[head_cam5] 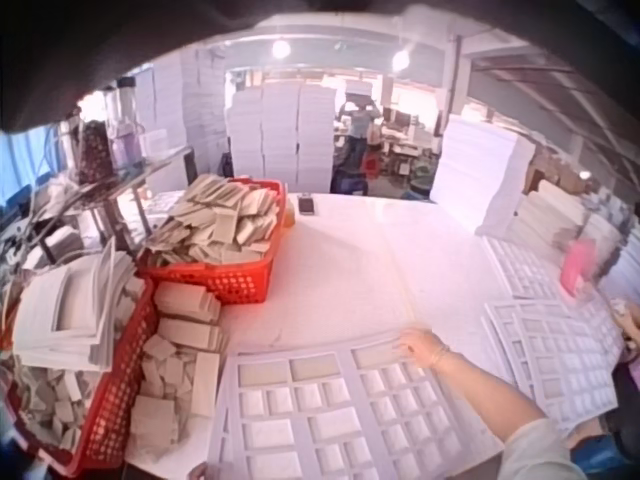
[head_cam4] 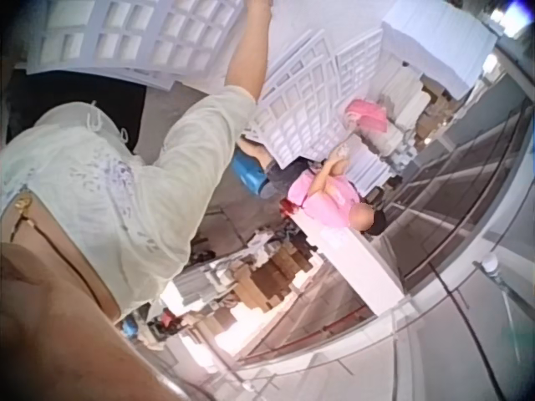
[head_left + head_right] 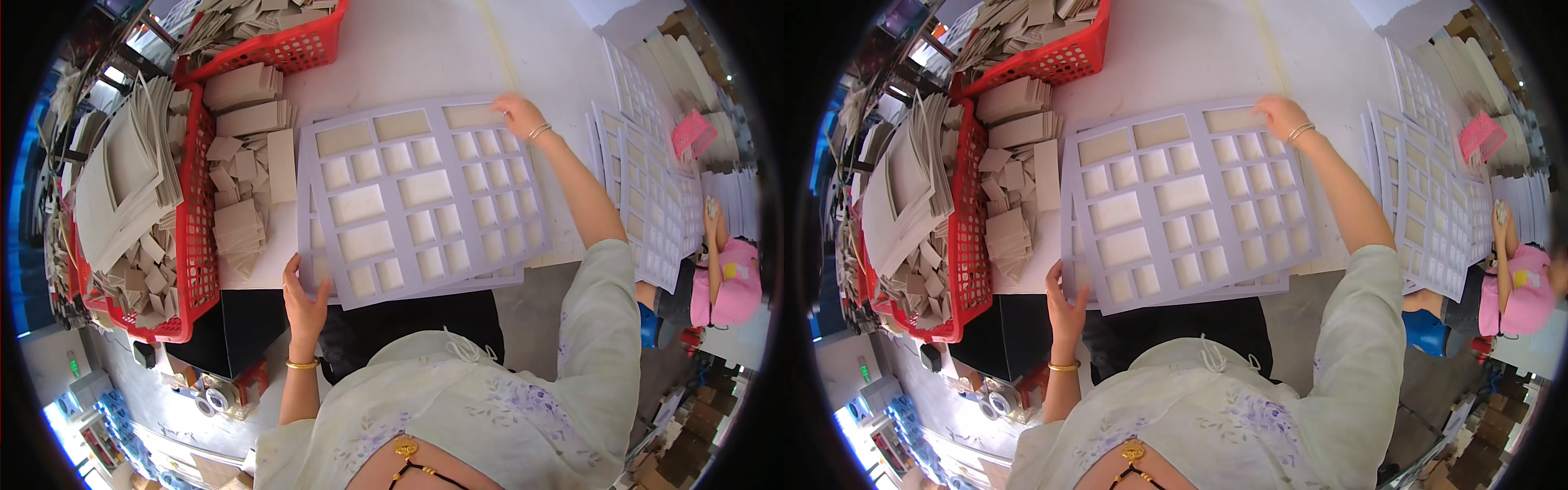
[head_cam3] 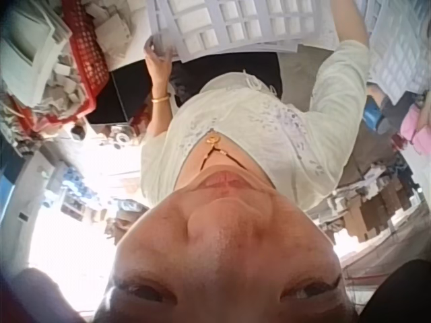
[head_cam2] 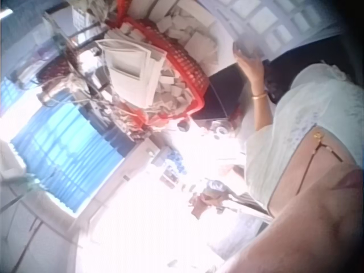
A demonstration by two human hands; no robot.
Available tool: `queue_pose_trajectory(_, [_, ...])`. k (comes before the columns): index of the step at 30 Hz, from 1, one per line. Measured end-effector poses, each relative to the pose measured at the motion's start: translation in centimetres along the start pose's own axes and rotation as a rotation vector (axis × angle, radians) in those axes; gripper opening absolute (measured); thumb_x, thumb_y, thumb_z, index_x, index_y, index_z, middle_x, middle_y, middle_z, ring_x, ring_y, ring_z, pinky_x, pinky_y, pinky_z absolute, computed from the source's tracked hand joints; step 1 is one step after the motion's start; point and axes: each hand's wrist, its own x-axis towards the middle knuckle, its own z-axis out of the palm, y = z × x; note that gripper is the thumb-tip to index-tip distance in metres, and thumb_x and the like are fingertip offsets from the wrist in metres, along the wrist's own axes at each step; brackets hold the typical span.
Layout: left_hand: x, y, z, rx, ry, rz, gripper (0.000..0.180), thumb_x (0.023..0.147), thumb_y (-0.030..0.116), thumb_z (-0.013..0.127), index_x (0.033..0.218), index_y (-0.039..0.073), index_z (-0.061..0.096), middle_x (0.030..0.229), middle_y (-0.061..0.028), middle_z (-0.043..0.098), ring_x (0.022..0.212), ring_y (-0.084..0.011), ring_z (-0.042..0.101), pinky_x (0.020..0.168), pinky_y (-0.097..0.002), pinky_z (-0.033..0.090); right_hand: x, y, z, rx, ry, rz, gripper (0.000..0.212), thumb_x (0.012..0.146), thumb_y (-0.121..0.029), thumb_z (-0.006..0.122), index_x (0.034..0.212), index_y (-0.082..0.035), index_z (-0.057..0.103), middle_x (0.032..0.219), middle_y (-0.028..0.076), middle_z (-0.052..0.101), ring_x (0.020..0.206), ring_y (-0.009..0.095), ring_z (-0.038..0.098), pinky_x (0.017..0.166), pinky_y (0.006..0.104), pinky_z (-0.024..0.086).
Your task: Manually placing small rectangular card pieces into partitioned plastic trays at a workstation.
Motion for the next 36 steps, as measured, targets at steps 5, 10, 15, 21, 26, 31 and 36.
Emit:
queue_pose_trajectory(5, [0.1, -0.2, 0.2, 0.001, 0.012, -0.023, 0.060, 0.076, 0.007, 0.067, 0.127, -0.003, 0.039, 0.123, -0.0220, 0.049, 0.112, -0.0372, 0.050, 0.097, -0.0410, 0.041, -0.5, -1.1, 1.4, -0.122, -0.037, -0.029, 0.026, 0.074, 0.001, 0.052, 0.089, -0.014, 0.068, 0.101, 0.002, 0.065, 0.089, 0.025, 0.061, 0.079, 0.0361, 0.050])
queue_pose_trajectory(10, [-0.3, -0.6, -0.4, 0.021, 0.023, -0.054, 0.061, 0.075, 0.006, 0.068, 0.128, -0.003, 0.039, 0.123, -0.0215, 0.050, 0.113, -0.0373, 0.050, 0.096, -0.0410, 0.042, -0.2, -3.0, 3.2, -0.238, 0.059, -0.010, 0.021, 0.075, -0.005, 0.055, 0.087, -0.014, 0.070, 0.096, 0.004, 0.065, 0.086, 0.029, 0.062, 0.078, 0.0396, 0.049])
queue_pose_trajectory(15, [-0.5, -0.7, -1.8, 0.029, 0.107, 0.012, 0.060, 0.073, 0.007, 0.070, 0.125, -0.002, 0.041, 0.124, -0.0199, 0.049, 0.113, -0.0375, 0.050, 0.094, -0.0387, 0.043, 1.0, -4.8, 2.2, -0.384, -0.173, 0.058, 0.024, 0.075, -0.005, 0.055, 0.091, -0.014, 0.070, 0.105, 0.006, 0.062, 0.094, 0.028, 0.060, 0.082, 0.0436, 0.046])
queue_pose_trajectory(21, [0.4, 0.6, -7.5, 0.084, 0.294, 0.095, 0.029, 0.075, 0.002, 0.068, 0.102, 0.001, 0.057, 0.100, -0.0117, 0.060, 0.091, -0.0274, 0.059, 0.078, -0.0339, 0.048, 4.2, -13.6, 2.6, -0.393, 0.118, -0.173, 0.033, 0.078, -0.005, 0.057, 0.110, -0.013, 0.060, 0.106, 0.004, 0.061, 0.098, 0.024, 0.058, 0.090, 0.0395, 0.038])
queue_pose_trajectory(26, [0.9, 1.2, -17.7, 0.460, 0.576, 0.417, 0.012, 0.073, 0.004, 0.069, 0.082, 0.005, 0.061, 0.076, -0.0089, 0.059, 0.068, -0.0289, 0.058, 0.059, -0.0364, 0.046, 6.8, -27.1, 3.9, -0.087, 0.189, -0.622, 0.022, 0.079, -0.007, 0.058, 0.100, -0.011, 0.063, 0.098, 0.005, 0.063, 0.093, 0.023, 0.059, 0.089, 0.0386, 0.039])
queue_pose_trajectory(31, [4.5, -2.7, -28.3, 0.603, 0.364, -0.017, 0.020, 0.073, 0.019, 0.072, 0.087, 0.008, 0.062, 0.080, -0.0078, 0.061, 0.075, -0.0283, 0.060, 0.063, -0.0368, 0.047, 7.1, -39.9, 4.2, 0.151, 0.272, -0.961, 0.015, 0.079, -0.008, 0.059, 0.091, -0.012, 0.065, 0.088, 0.002, 0.065, 0.085, 0.021, 0.061, 0.091, 0.0379, 0.038])
queue_pose_trajectory(36, [4.5, -6.7, -30.2, 0.721, -0.103, -0.182, 0.041, 0.063, 0.021, 0.077, 0.099, 0.006, 0.065, 0.093, -0.0128, 0.066, 0.089, -0.0302, 0.062, 0.077, -0.0375, 0.049, 6.2, -49.6, 6.6, 0.354, 0.231, -1.075, 0.013, 0.077, -0.011, 0.060, 0.089, -0.014, 0.065, 0.084, 0.001, 0.065, 0.084, 0.019, 0.061, 0.089, 0.0377, 0.038])
